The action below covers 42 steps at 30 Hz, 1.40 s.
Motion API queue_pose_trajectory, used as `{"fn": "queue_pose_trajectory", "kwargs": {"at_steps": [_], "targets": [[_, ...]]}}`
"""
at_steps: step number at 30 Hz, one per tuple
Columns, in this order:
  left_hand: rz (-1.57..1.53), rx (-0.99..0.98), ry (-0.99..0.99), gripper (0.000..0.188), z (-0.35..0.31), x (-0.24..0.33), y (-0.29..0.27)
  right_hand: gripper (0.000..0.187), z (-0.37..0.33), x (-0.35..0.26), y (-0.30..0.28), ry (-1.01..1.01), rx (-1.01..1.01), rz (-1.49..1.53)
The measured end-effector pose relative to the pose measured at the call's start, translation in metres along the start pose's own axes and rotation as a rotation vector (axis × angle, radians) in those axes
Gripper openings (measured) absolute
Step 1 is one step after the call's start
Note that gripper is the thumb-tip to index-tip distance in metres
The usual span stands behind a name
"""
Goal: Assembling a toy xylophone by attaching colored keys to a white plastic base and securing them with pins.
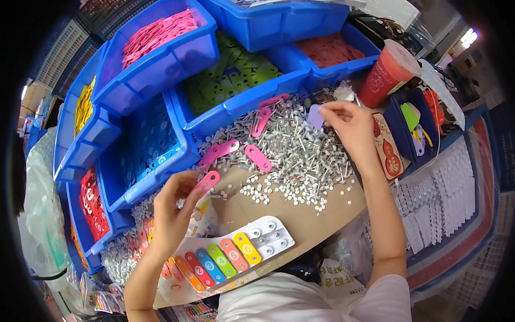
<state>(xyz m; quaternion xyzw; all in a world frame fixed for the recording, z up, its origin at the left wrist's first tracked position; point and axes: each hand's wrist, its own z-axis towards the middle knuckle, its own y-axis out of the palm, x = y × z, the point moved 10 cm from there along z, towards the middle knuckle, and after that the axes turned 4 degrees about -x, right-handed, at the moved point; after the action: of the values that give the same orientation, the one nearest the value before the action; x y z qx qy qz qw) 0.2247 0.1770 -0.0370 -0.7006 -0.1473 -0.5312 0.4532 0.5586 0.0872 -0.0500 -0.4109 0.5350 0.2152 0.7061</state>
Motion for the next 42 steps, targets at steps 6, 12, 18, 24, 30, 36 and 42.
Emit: {"fn": "queue_pose_trajectory", "kwargs": {"at_steps": [6, 12, 18, 24, 30, 36, 42], "targets": [[-0.279, 0.013, -0.189, 0.013, -0.034, -0.018, -0.012, 0.016, -0.004, -0.003, 0.013, 0.056, -0.032, 0.086], [-0.434, -0.124, -0.238, 0.021, -0.062, -0.022, 0.003, 0.02, -0.032, -0.039, 0.034, -0.09, 0.007, 0.077], [-0.346, -0.162, -0.217, 0.02, -0.062, -0.019, 0.002, 0.02, -0.051, -0.073, 0.072, -0.436, -0.139, -0.342], [-0.333, -0.224, -0.117, 0.018, -0.06, 0.011, 0.021, 0.022, -0.035, 0.007, 0.043, 0.07, -0.075, 0.197], [-0.204, -0.203, -0.072, 0.024, -0.058, 0.016, 0.022, 0.027, -0.046, 0.016, 0.041, 0.264, -0.083, 0.415], [0.365, -0.025, 0.315, 0.025, -0.054, 0.046, 0.021, 0.035, -0.045, -0.023, 0.045, 0.038, -0.058, 0.054], [0.424, 0.038, 0.542, 0.026, -0.065, 0.064, 0.025, 0.02, -0.048, -0.003, 0.015, 0.068, 0.028, 0.137]]}}
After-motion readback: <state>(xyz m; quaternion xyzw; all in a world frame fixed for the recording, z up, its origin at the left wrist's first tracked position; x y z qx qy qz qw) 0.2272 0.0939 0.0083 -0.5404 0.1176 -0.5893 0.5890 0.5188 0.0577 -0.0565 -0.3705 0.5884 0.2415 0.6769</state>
